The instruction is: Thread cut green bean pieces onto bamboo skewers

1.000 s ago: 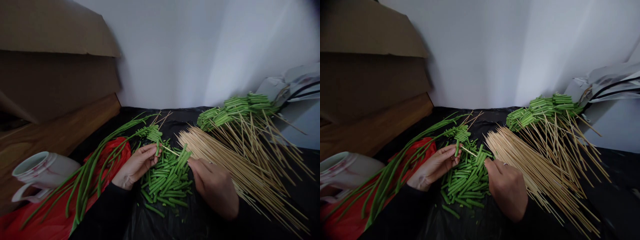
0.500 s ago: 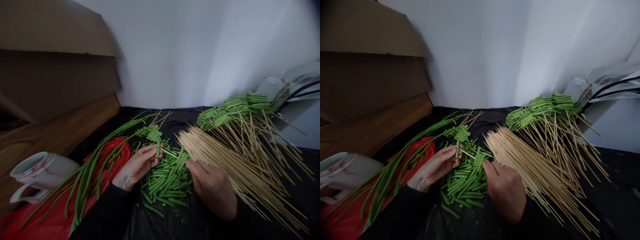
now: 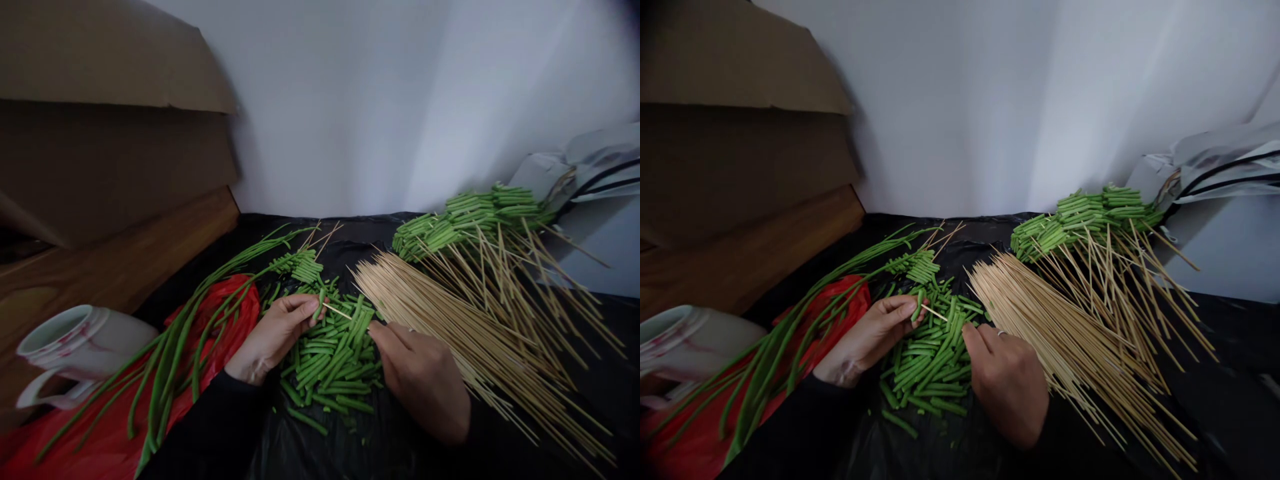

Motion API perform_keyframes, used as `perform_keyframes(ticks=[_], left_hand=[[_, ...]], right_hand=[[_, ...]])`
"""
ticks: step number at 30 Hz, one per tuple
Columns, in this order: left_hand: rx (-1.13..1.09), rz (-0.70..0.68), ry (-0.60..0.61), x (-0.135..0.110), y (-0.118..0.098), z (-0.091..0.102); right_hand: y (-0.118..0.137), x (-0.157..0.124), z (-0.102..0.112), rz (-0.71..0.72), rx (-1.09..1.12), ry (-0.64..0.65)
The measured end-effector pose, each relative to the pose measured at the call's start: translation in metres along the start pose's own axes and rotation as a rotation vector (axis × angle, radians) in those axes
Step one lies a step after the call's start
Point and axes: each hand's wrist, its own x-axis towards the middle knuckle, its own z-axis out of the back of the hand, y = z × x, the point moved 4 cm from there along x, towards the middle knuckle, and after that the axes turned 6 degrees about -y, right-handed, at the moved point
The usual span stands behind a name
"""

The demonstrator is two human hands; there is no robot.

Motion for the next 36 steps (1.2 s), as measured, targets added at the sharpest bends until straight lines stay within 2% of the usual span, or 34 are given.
perform_keyframes(ticks=[6,17,22,29,36], left_hand=[[-0.032,0.037,-0.041,-0.0011,0.0001,-0.0022],[-0.271,0.106,-0.151,0.0021,-0.0026,0.0071],[-0.282,0.124,-0.199,0.0018,-0.0002,0.0051],[-0.288,0.112,-0.179,0.0003,-0.0022,0.0039],[-0.272,0.108,-0.218,0.0016,-0.0016,0.0061]], right_hand=[[-0.0012,0.0001,-0.0011,-0.016,0.006,0.016],[-0.0047,-0.0006,0.0016,-0.027,0.002,0.007],[-0.0033,-0.0014,-0.0009,-0.020,0.011,0.017],[-0.0029,-0.0009,-0.0014,-0.020,0.005,0.028],[-0.0007,0.0006,0.0020,-0.007,0.014,0.002]])
